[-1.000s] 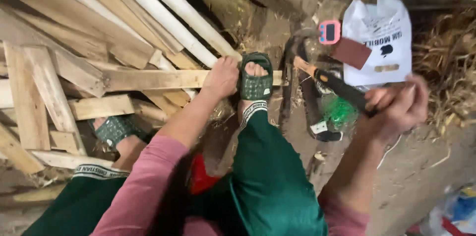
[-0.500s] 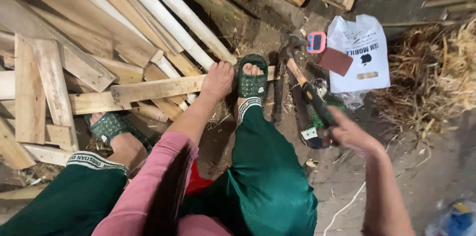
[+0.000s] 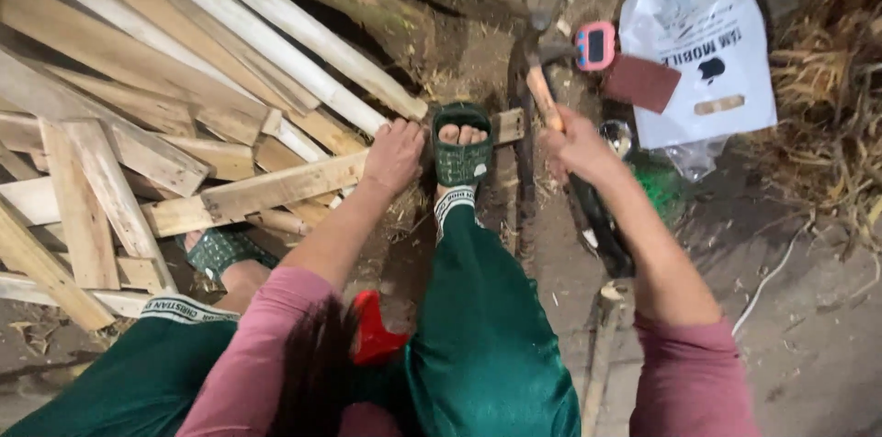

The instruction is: Removing nails from wooden planks using a hammer's claw.

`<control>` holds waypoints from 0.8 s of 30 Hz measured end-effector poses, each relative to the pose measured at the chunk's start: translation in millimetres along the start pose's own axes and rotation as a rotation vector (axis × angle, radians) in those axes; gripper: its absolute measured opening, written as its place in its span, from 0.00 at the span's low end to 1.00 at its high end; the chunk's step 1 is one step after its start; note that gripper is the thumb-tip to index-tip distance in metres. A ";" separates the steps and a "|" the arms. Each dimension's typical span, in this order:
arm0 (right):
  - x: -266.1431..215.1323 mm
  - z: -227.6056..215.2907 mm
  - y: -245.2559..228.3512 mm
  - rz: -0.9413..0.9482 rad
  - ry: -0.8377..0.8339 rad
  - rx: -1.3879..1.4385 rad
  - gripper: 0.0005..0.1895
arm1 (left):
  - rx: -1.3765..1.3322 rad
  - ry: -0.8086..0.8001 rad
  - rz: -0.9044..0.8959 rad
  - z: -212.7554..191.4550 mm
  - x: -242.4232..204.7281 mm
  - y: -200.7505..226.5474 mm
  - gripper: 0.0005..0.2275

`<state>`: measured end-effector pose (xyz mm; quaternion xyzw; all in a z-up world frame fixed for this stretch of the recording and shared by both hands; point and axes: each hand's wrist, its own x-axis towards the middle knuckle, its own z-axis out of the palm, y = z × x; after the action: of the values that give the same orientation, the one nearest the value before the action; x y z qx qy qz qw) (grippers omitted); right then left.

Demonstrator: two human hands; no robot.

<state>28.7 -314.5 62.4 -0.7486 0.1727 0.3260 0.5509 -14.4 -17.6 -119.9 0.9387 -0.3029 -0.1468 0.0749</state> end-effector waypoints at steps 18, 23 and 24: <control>-51.6 13.8 31.4 0.212 -0.057 -0.653 0.26 | 0.108 0.192 0.108 -107.6 47.5 -32.4 0.11; -51.1 27.1 41.9 0.206 -0.088 -0.631 0.22 | 0.056 0.357 0.196 -63.6 50.5 -49.4 0.10; -47.7 27.1 48.2 0.202 -0.088 -0.637 0.22 | 0.057 0.362 0.191 -65.3 48.0 -51.9 0.10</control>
<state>-43.8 -310.0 55.6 -0.8474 0.1117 0.4486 0.2612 72.0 -0.7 -81.1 0.9184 -0.3763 0.0406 0.1150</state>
